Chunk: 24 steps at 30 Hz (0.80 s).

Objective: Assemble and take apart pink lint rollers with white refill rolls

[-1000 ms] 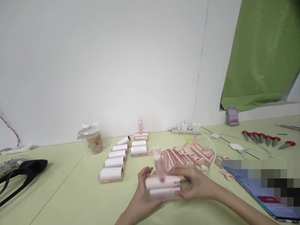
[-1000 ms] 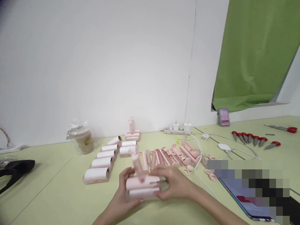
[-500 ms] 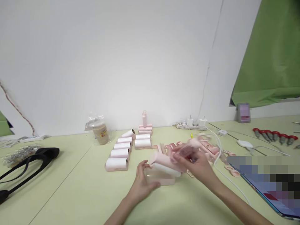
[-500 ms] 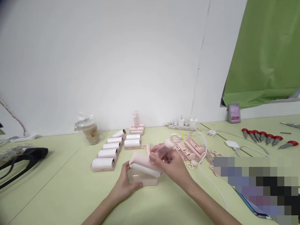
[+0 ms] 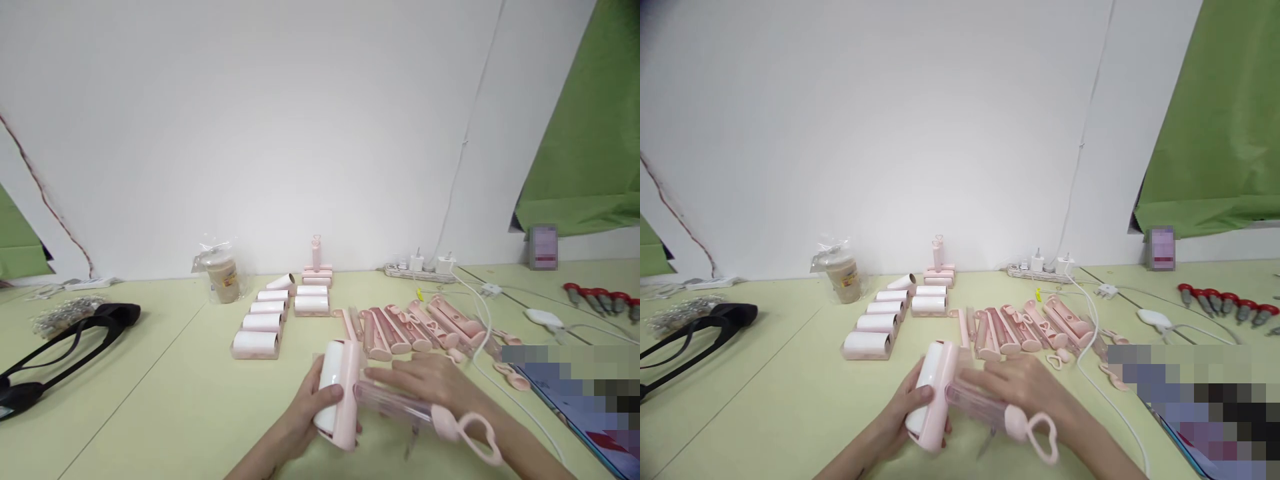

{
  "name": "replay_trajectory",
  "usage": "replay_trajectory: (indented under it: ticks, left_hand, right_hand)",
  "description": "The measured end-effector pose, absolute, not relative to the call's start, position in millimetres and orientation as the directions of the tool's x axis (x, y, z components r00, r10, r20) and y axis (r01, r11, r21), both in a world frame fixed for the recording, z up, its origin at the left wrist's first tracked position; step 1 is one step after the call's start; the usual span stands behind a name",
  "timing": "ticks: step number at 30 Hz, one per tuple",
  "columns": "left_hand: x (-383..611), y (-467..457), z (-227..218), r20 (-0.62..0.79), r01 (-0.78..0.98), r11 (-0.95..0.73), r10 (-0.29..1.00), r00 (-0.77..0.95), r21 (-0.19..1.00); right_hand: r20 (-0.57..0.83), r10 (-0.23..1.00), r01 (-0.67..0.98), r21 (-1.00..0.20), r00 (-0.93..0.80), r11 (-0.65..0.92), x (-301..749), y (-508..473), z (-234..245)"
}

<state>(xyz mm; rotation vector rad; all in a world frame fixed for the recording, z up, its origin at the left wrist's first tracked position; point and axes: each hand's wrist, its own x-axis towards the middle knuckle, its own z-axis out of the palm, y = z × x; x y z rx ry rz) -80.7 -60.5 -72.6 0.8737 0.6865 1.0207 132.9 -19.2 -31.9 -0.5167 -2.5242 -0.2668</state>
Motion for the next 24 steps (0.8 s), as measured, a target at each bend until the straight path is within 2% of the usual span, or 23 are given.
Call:
replay_trajectory:
  ticks: [2, 4, 6, 8, 10, 12, 14, 17, 21, 24]
  left_hand:
    - [-86, -59, -71, -0.094, -0.41, 0.209, 0.955, 0.282, 0.888]
    - [-92, -56, -69, -0.115, -0.382, 0.182, 0.975, 0.192, 0.906]
    - [-95, -55, -68, -0.133, -0.31, 0.166, 0.983, 0.124, 0.936]
    - [-95, -55, -68, -0.124, -0.209, 0.142, 0.987, 0.099, 0.968]
    - [-94, -57, -69, -0.071, -0.096, 0.084, 0.989, 0.126, 0.992]
    - [-92, -58, -69, 0.011, 0.016, -0.014, 0.986, 0.167, 1.0]
    - [-89, -60, -68, 0.075, 0.103, -0.098, 0.977, 0.201, 0.99]
    - [-86, -63, -66, 0.101, 0.151, -0.139, 0.967, 0.236, 0.979]
    - [-83, -65, -62, 0.08, 0.181, -0.122, 0.971, 0.224, 0.976]
    - [-83, -67, -60, 0.071, 0.202, -0.116, 0.974, 0.217, 0.972]
  right_hand:
    - [0.496, 0.538, 0.63, 0.023, -0.681, 0.776, 149, -6, -32]
    - [0.438, 0.765, 0.838, -0.048, -0.471, 0.543, 163, 5, -32]
    - [0.372, 0.893, 0.929, -0.163, -0.253, 0.331, 170, 9, -30]
    - [0.309, 0.928, 0.876, -0.363, -0.209, 0.319, 168, 4, -29]
    - [0.255, 0.919, 0.731, -0.556, -0.302, 0.395, 157, -8, -28]
    - [0.214, 0.879, 0.617, -0.642, -0.426, 0.455, 142, -23, -28]
    - [0.225, 0.826, 0.598, -0.595, -0.517, 0.537, 128, -34, -29]
    - [0.335, 0.751, 0.621, -0.423, -0.57, 0.66, 119, -42, -31]
    - [0.485, 0.679, 0.623, -0.301, -0.551, 0.721, 122, -40, -33]
    - [0.538, 0.631, 0.642, -0.2, -0.56, 0.74, 124, -37, -35]
